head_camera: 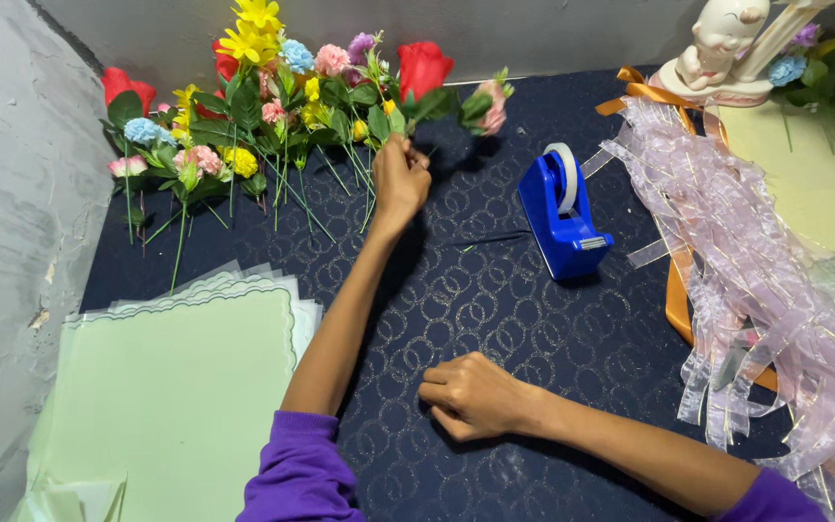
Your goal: The person selects artificial roses and other flowers, tapes their stems together by hand with tape from a dispenser, wraps the bunch in a green paper sheet, and ties a purple decorative ribbon around the base.
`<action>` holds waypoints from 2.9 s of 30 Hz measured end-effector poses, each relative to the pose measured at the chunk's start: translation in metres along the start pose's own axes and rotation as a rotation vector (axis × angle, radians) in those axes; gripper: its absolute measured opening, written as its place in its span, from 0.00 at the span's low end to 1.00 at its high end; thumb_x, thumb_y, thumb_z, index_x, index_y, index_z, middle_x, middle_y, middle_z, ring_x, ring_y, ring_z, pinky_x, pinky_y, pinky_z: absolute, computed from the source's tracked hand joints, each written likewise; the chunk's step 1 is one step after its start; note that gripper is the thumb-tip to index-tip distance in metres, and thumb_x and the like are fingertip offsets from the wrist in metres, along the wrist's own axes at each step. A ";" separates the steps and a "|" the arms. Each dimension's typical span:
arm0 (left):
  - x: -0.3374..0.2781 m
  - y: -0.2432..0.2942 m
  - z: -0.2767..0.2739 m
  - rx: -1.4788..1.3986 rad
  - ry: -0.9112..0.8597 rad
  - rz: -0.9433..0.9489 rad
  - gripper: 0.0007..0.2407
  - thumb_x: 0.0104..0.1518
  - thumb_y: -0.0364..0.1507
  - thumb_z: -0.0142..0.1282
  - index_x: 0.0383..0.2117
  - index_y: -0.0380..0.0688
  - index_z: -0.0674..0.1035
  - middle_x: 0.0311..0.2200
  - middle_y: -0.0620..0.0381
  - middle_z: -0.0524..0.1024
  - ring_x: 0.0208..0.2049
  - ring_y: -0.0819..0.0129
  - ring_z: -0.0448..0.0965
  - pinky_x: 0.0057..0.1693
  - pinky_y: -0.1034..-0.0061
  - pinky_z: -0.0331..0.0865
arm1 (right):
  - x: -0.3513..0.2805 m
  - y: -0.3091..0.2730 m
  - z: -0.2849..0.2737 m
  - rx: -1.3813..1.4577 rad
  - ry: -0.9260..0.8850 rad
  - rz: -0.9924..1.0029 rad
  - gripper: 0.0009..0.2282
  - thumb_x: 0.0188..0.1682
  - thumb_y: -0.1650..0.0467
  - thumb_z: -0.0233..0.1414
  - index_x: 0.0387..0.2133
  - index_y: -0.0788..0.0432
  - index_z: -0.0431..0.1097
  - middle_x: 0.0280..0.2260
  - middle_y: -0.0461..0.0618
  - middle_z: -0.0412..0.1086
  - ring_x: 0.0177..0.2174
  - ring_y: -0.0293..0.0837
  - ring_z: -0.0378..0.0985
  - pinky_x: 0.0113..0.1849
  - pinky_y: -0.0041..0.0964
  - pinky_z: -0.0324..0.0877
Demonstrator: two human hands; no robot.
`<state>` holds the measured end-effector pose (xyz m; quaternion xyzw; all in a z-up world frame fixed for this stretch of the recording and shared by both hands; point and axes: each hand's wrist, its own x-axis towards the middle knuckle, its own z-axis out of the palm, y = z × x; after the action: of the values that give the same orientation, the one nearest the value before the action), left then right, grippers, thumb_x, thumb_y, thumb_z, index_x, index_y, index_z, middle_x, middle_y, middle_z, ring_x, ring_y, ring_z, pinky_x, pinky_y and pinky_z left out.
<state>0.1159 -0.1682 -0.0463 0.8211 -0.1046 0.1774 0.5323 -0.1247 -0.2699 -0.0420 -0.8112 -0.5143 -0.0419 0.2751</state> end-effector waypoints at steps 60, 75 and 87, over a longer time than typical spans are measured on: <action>-0.043 0.183 -0.097 -0.483 0.020 0.470 0.06 0.57 0.21 0.41 0.29 0.39 0.74 0.25 0.48 0.75 0.28 0.60 0.79 0.33 0.66 0.75 | 0.112 0.025 -0.160 0.334 1.163 0.142 0.03 0.41 0.82 0.54 0.27 0.68 0.71 0.22 0.57 0.69 0.25 0.40 0.73 0.28 0.34 0.75; -0.041 0.176 -0.108 -0.539 -0.292 0.319 0.06 0.52 0.20 0.43 0.24 0.37 0.76 0.23 0.52 0.70 0.30 0.70 0.73 0.30 0.69 0.75 | 0.099 0.035 -0.159 0.365 0.908 0.213 0.06 0.41 0.86 0.51 0.22 0.68 0.72 0.17 0.56 0.67 0.22 0.40 0.71 0.24 0.35 0.73; -0.043 0.175 -0.087 -0.588 -0.004 0.337 0.05 0.53 0.24 0.49 0.25 0.40 0.79 0.17 0.53 0.75 0.24 0.76 0.74 0.39 0.76 0.69 | 0.095 0.036 -0.167 0.390 0.763 0.423 0.02 0.44 0.79 0.53 0.25 0.64 0.72 0.17 0.51 0.67 0.21 0.33 0.68 0.25 0.26 0.69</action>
<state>-0.0018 -0.1618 0.1148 0.6041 -0.2865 0.2235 0.7092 -0.0136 -0.2864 0.1179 -0.7580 -0.1987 -0.1825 0.5938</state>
